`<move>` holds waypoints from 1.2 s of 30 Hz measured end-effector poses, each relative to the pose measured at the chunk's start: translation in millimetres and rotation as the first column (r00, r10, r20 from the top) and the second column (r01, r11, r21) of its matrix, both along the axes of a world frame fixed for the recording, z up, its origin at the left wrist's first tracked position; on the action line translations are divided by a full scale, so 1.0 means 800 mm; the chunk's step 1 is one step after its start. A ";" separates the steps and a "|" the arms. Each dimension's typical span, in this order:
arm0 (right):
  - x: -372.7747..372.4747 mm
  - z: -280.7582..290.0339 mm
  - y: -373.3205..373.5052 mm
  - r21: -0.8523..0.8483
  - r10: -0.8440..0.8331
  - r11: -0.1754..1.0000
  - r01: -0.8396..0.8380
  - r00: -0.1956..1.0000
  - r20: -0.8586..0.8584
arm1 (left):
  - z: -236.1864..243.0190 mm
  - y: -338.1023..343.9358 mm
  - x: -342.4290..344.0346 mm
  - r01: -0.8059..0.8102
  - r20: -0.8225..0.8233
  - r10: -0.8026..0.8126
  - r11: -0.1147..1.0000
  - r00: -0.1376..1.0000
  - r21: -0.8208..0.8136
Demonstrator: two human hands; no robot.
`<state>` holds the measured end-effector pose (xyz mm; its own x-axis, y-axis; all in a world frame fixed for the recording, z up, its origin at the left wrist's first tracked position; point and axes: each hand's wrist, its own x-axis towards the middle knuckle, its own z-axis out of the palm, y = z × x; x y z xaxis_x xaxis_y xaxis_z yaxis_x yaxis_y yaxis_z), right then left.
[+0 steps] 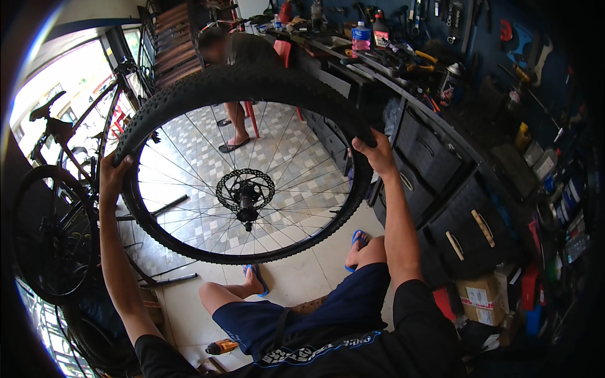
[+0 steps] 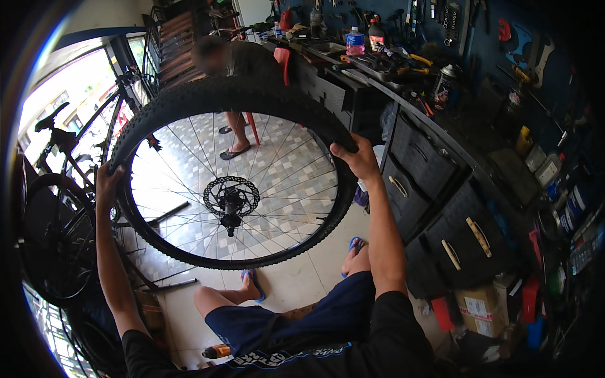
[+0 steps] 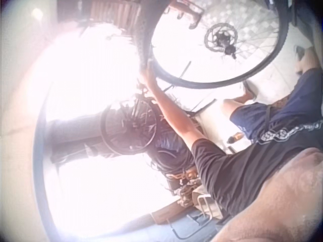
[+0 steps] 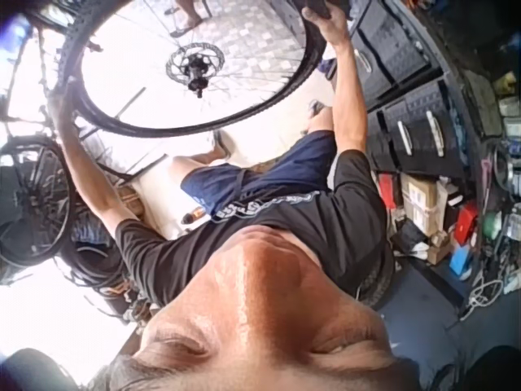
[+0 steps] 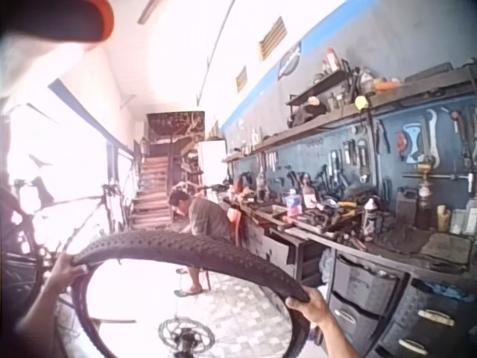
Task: The person installs a bicycle tire onto a wheel rim. They first place the tire bead onto the rim, then use tire levers to seat the remaining portion. Finally, they inflate the tire using a floor pump.
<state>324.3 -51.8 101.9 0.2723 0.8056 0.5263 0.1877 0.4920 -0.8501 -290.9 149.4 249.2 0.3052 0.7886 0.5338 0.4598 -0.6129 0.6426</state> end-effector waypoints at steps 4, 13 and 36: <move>-0.006 0.026 0.002 0.186 -0.248 0.961 0.203 0.933 0.262 | -0.012 -0.002 -0.004 0.087 0.075 -0.076 0.983 0.994 -0.160; 0.006 0.036 0.002 0.033 -0.055 0.998 0.049 0.978 0.202 | -0.030 -0.007 0.019 0.070 -0.001 -0.070 0.997 0.998 0.026; -0.044 0.077 -0.012 0.198 -0.333 0.943 0.269 0.799 0.501 | -0.053 0.001 -0.026 0.211 0.107 -0.193 0.959 0.975 -0.190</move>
<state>288.7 -61.4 163.5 0.1510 0.6565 0.7390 0.7400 0.4207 -0.5249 -312.1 150.6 206.9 0.4287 0.8083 0.4035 0.2769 -0.5427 0.7930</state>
